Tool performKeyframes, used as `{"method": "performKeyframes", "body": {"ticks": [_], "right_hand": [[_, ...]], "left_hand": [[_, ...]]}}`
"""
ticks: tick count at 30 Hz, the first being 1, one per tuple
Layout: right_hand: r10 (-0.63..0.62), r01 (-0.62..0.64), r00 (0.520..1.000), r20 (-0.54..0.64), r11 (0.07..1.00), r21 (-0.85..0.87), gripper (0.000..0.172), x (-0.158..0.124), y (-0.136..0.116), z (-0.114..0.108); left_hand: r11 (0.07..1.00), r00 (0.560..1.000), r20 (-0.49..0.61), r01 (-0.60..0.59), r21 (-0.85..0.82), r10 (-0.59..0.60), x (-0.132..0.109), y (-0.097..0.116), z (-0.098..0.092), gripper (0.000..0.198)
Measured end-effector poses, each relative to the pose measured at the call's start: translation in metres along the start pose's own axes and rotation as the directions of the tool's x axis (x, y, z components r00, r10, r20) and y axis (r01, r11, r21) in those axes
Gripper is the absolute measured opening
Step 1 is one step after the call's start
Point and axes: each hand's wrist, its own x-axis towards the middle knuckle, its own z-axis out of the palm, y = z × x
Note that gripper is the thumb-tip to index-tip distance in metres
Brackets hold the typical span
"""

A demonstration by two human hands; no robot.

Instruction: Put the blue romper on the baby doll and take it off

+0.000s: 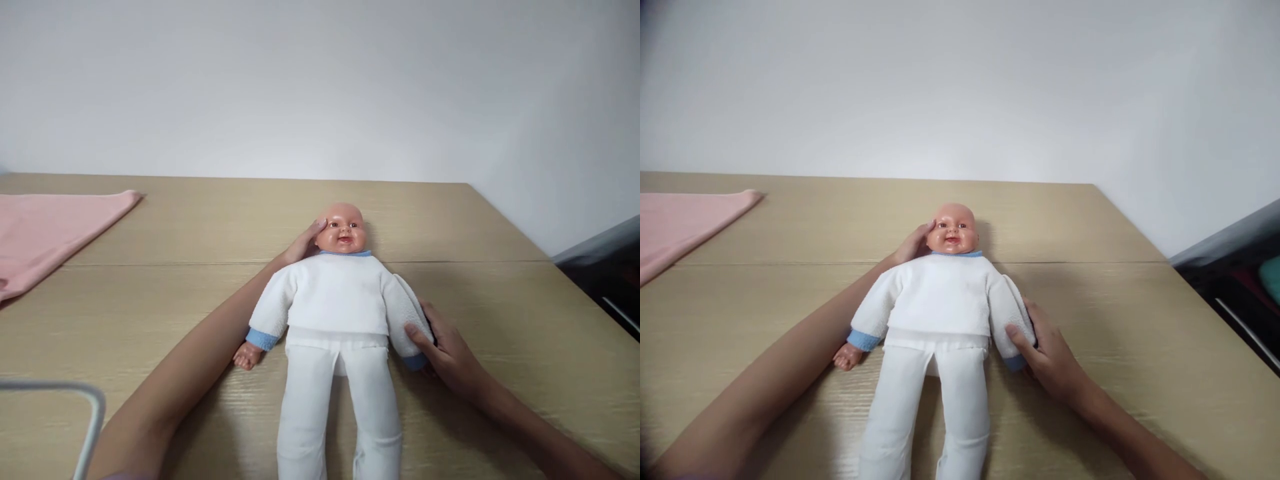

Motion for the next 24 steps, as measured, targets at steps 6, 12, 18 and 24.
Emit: {"method": "performKeyframes", "body": {"ticks": [6,12,18,24], "right_hand": [[0.007,-0.007,1.000,0.006,1.000,-0.008,0.058,0.002,-0.003,-0.001],[0.002,-0.002,1.000,0.018,1.000,-0.011,0.058,0.002,-0.001,-0.001],[0.002,-0.002,1.000,0.027,1.000,0.001,0.057,0.002,-0.003,-0.002],[-0.001,0.001,1.000,0.017,1.000,0.000,0.056,0.002,-0.005,-0.003]], "left_hand": [[0.996,0.995,-0.046,-0.082,0.029,0.083,-0.001,0.002,0.010,0.061],[0.998,0.998,-0.027,-0.062,0.027,0.062,-0.008,0.004,0.020,0.063],[0.995,0.990,-0.101,-0.091,0.045,0.095,-0.003,0.002,0.012,0.058],[0.990,0.985,-0.105,-0.129,0.051,0.134,0.001,0.002,0.011,0.052]]}}
